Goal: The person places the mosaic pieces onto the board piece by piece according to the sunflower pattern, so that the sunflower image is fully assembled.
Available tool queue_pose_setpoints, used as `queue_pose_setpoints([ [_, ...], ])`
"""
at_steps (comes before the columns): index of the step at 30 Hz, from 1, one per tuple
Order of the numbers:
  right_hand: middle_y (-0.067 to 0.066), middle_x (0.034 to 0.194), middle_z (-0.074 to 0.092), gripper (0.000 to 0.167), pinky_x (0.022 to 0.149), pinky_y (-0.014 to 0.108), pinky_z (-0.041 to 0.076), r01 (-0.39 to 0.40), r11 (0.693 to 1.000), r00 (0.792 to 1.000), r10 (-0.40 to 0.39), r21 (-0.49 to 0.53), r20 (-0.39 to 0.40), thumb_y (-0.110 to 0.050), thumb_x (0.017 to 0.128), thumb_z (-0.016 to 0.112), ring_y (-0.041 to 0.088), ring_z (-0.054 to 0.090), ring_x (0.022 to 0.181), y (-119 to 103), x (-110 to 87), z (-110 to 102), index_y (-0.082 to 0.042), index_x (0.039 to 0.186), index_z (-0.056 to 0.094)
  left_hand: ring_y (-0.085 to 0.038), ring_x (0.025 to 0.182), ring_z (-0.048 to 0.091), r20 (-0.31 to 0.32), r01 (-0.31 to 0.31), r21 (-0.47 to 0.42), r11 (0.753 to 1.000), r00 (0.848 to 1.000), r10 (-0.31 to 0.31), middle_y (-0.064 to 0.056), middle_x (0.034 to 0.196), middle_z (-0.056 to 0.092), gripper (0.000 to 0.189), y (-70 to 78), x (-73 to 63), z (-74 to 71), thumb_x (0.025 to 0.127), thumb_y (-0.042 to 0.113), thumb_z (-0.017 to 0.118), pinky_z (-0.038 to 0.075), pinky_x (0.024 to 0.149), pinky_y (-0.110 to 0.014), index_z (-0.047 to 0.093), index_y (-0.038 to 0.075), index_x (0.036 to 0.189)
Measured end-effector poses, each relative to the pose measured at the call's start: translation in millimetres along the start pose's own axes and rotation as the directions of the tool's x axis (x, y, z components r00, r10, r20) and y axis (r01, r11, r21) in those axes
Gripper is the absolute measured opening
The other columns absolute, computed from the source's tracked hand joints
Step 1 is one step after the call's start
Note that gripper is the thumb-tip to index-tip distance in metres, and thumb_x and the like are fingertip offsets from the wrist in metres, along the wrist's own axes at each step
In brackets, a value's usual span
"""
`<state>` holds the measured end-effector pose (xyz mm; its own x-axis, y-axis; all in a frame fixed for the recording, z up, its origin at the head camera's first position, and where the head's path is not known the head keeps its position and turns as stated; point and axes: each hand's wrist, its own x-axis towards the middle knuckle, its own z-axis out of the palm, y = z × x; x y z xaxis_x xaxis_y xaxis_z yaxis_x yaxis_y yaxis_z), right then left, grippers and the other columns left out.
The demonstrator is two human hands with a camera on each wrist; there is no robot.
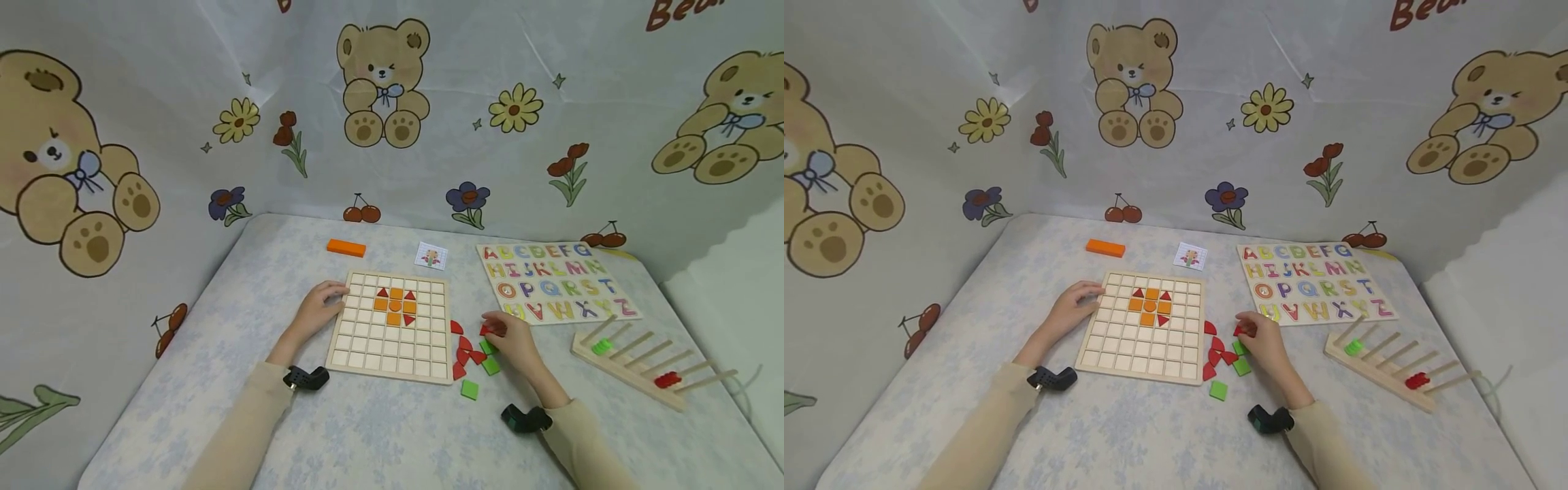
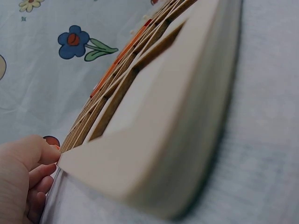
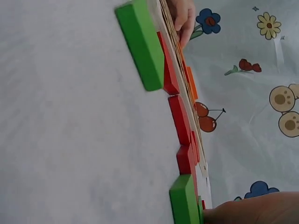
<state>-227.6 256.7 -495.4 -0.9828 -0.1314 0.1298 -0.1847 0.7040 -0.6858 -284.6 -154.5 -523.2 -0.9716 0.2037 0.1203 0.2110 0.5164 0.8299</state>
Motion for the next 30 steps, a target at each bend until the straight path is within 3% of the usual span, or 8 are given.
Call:
queue_pose_setpoints([
  [5,0.021,0.104,0.071,0.032,0.081,0.040,0.059,0.019,1.000,0.999,-0.020,0.019,0.037,0.010,0.085,0.068,0.030,0.066,0.093,-7,10.4,11,0.007,0.117,0.065,-0.033,0.138,0.045,0.000,0.001,-0.011,1.000,1.000,-0.001,-0.011,0.140,0.056,0.032,-1.5,0.6,1.6,0.098,0.015,0.061,0.036,0.115,-0.054,0.067,0.008,0.128],
  [11,0.019,0.106,0.071,0.036,0.081,0.033,0.057,0.042,0.999,0.998,-0.043,0.019,0.052,0.005,0.083,0.072,0.029,0.066,0.093,-10,11.6,17,0.006,0.119,0.066,-0.032,0.138,0.045,0.007,0.000,-0.006,1.000,1.000,0.000,-0.009,0.140,0.056,0.032,-5.1,0.8,4.4,0.098,0.017,0.061,0.036,0.116,-0.053,0.067,0.009,0.128],
  [22,0.019,0.099,0.070,0.033,0.072,0.015,0.052,0.012,0.997,1.000,-0.013,0.074,0.015,0.003,0.084,0.074,0.028,0.065,0.090,-14,11.1,15,0.007,0.116,0.066,-0.031,0.137,0.046,0.006,-0.003,-0.013,1.000,1.000,0.003,-0.009,0.139,0.056,0.031,-4.5,1.1,3.9,0.098,0.018,0.061,0.037,0.116,-0.053,0.067,0.009,0.127],
  [26,0.020,0.099,0.071,0.032,0.073,0.014,0.053,0.018,0.991,1.000,-0.016,0.133,-0.017,0.003,0.084,0.075,0.030,0.066,0.090,-27,16.3,18,0.008,0.114,0.067,-0.031,0.138,0.045,0.009,-0.004,-0.008,1.000,1.000,0.004,-0.010,0.140,0.056,0.031,-4.4,1.5,2.7,0.098,0.018,0.061,0.036,0.116,-0.053,0.067,0.009,0.128],
  [30,0.022,0.099,0.071,0.033,0.079,0.026,0.058,0.095,0.977,0.995,-0.097,0.188,0.000,0.005,0.082,0.075,0.033,0.067,0.090,-59,26.8,36,0.009,0.113,0.067,-0.031,0.138,0.045,0.003,0.005,-0.003,1.000,1.000,-0.005,-0.010,0.140,0.055,0.031,-3.7,2.0,1.2,0.098,0.017,0.061,0.036,0.116,-0.053,0.067,0.009,0.128],
])
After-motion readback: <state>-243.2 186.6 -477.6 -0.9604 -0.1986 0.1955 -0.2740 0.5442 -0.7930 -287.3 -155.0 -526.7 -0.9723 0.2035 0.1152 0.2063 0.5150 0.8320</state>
